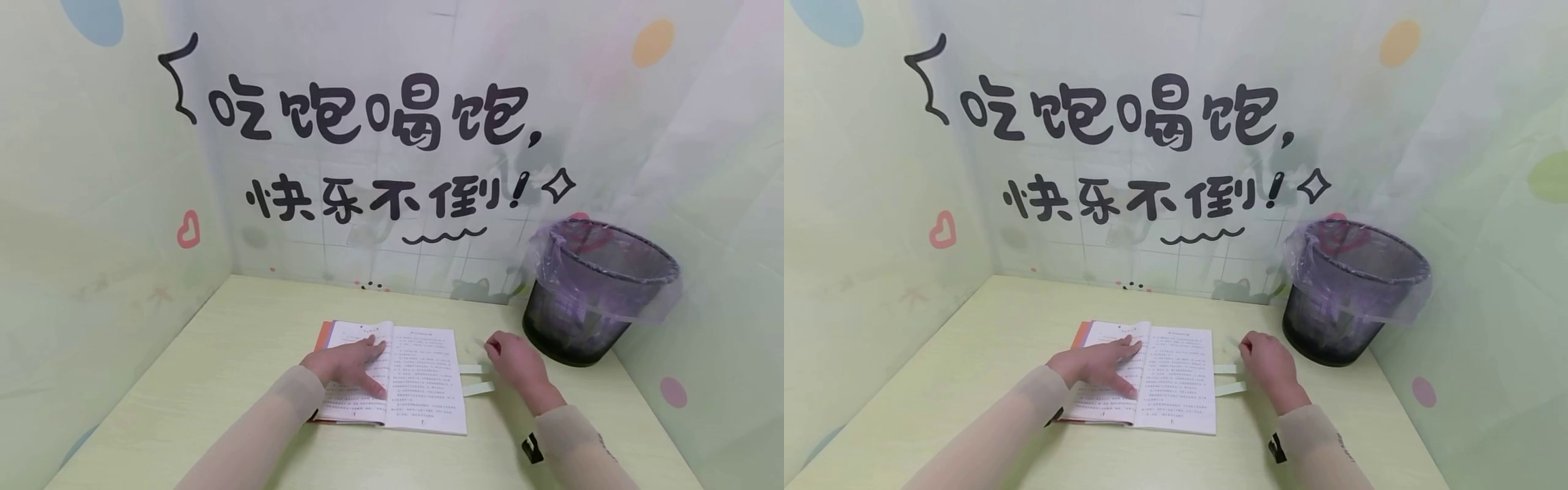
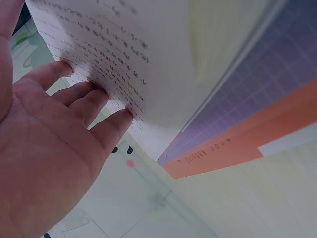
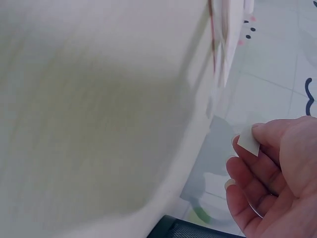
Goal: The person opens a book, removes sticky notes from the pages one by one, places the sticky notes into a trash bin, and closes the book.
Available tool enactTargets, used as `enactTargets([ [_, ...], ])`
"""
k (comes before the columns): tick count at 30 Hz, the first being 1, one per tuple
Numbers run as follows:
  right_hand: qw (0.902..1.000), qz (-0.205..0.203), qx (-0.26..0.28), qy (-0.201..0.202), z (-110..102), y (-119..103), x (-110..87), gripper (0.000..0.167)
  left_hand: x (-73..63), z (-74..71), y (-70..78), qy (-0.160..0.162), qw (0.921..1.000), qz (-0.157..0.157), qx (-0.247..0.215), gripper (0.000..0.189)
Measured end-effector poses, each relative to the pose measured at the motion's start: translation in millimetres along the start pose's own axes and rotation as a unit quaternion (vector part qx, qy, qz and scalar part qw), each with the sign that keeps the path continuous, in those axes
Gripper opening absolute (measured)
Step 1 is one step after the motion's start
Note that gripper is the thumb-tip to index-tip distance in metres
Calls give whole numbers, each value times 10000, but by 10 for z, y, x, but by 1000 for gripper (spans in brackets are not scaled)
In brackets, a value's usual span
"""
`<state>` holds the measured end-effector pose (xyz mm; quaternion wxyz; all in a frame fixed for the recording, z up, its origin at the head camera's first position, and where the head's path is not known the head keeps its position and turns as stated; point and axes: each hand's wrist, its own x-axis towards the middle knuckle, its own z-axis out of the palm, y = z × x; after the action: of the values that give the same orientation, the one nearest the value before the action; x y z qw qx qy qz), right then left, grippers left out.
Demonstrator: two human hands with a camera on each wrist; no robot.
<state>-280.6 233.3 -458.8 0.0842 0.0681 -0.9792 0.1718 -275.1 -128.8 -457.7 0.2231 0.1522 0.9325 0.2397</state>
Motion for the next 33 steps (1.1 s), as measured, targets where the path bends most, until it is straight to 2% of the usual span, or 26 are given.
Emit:
enactTargets([
  [10,9979,-303,149,552,-402,-26,14,18,-4,9,0,6,10000,-1,47,112],
  [16,9921,-609,292,1057,-827,-103,44,22,-4,3,4,15,10000,27,45,111],
  [21,9824,-781,307,1668,-1193,-138,88,24,-11,-2,13,16,10000,4,40,111],
  [26,9725,-646,375,2205,-1540,-85,111,26,-29,0,18,1,10000,3,-5,110],
  [33,9558,18,409,2912,-1900,155,174,35,-60,-9,12,7,10000,-58,-68,109],
])
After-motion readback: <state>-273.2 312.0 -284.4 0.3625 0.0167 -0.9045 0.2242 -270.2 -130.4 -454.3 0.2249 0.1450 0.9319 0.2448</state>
